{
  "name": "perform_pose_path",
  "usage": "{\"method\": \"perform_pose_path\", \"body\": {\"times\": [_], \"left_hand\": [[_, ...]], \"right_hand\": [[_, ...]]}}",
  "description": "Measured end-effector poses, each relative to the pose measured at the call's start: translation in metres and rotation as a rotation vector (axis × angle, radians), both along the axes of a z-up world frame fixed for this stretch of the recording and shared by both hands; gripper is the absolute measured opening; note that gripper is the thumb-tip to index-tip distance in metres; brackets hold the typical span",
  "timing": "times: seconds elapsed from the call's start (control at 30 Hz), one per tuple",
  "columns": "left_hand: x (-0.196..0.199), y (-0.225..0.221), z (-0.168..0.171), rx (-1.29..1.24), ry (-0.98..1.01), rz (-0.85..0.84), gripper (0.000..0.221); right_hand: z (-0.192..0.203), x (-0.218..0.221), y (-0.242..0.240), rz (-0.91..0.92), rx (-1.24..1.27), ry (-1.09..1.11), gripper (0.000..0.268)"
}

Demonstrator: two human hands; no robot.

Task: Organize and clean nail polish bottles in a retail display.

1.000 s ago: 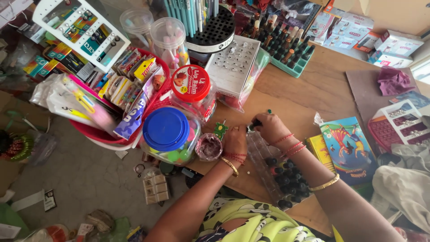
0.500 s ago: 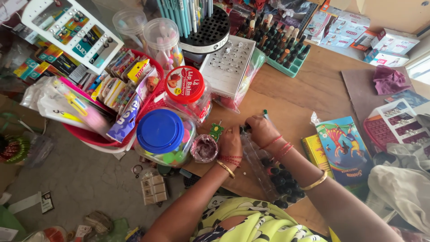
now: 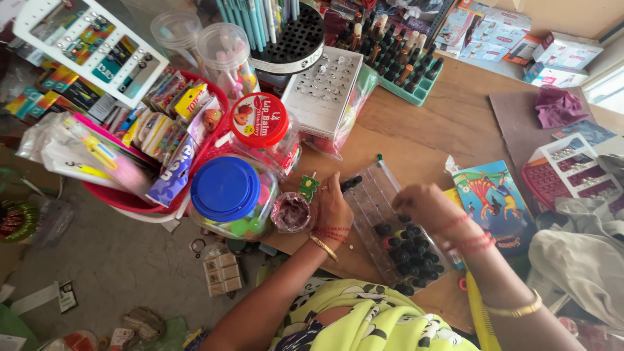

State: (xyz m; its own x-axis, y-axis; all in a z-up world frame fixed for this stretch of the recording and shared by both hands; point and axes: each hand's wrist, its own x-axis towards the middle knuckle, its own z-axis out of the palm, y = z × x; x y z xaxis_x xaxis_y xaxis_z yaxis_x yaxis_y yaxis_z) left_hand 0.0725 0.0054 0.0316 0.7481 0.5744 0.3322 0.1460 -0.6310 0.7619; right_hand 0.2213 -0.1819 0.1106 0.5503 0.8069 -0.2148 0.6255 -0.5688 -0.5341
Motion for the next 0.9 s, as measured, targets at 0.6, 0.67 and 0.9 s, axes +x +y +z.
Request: {"method": "perform_pose_path", "body": {"times": [0.6, 0.67, 0.9], "left_hand": [[0.009, 0.009, 0.012, -0.013, -0.069, -0.100, 0.012], [0.008, 0.010, 0.009, -0.014, -0.066, -0.092, 0.013], [0.007, 0.006, 0.008, -0.011, -0.060, -0.105, 0.021]], "right_hand": [[0.011, -0.082, 0.004, -0.015, -0.104, -0.228, 0.022], [0.007, -0.081, 0.003, -0.043, -0.041, -0.177, 0.023], [0.004, -0.069, 0.014, -0.305, 0.264, -0.047, 0.023]]}}
